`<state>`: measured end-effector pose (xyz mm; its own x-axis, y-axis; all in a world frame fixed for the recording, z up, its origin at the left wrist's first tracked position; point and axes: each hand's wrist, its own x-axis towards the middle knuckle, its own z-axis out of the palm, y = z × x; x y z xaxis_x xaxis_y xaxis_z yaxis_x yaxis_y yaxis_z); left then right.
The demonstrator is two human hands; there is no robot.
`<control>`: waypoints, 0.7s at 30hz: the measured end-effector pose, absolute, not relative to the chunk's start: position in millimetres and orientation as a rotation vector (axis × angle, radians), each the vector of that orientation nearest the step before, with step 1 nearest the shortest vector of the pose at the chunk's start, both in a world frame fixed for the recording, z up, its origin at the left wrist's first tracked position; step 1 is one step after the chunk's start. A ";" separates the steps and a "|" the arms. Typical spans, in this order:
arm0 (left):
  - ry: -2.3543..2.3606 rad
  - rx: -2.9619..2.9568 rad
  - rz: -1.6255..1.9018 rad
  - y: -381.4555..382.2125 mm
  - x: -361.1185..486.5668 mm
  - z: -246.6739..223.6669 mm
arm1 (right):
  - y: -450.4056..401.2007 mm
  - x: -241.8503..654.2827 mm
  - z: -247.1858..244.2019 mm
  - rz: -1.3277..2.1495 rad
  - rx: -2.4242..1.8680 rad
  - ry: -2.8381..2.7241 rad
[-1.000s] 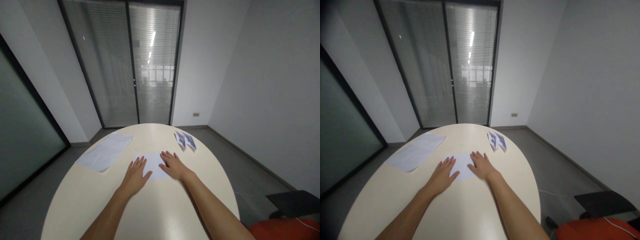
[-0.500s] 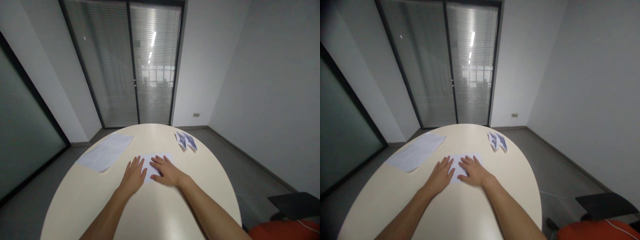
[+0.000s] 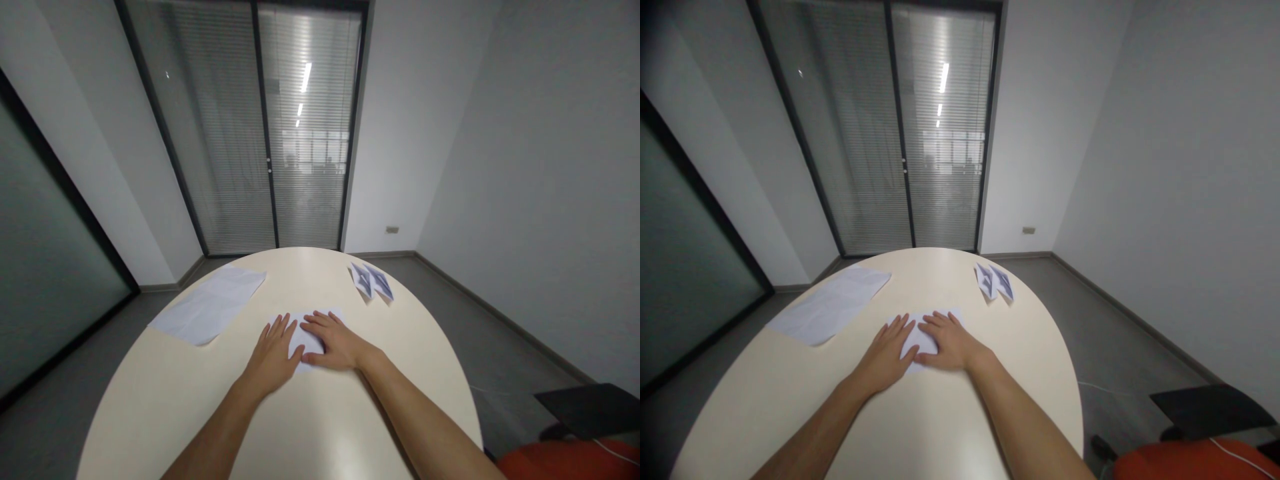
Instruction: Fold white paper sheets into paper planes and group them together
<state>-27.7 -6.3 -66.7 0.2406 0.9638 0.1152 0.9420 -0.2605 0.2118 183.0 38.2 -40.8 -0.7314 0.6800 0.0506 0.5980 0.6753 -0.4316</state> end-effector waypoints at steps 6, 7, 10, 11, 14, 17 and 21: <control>1.872 2.378 0.356 -7.4 -28.7 -72.2 | 40.1 185.1 -43.8 0.545 -1.191 -2.654; 1.884 2.372 0.361 -7.7 -28.6 -72.7 | 40.8 186.1 -44.6 0.538 -1.229 -2.640; 1.917 2.363 0.374 -8.1 -29.3 -73.7 | 42.5 188.8 -46.2 0.522 -1.333 -2.594; 1.930 2.359 0.372 -8.1 -29.9 -73.8 | 42.8 189.4 -46.3 0.516 -1.362 -2.579; 1.987 2.340 0.354 -7.3 -32.2 -73.0 | 42.5 189.8 -45.6 0.510 -1.422 -2.544; 2.053 2.313 0.340 -5.8 -34.5 -71.4 | 41.5 189.3 -44.8 0.507 -1.444 -2.536; 2.111 2.288 0.326 -4.2 -35.8 -68.8 | 41.1 189.3 -45.1 0.493 -1.451 -2.556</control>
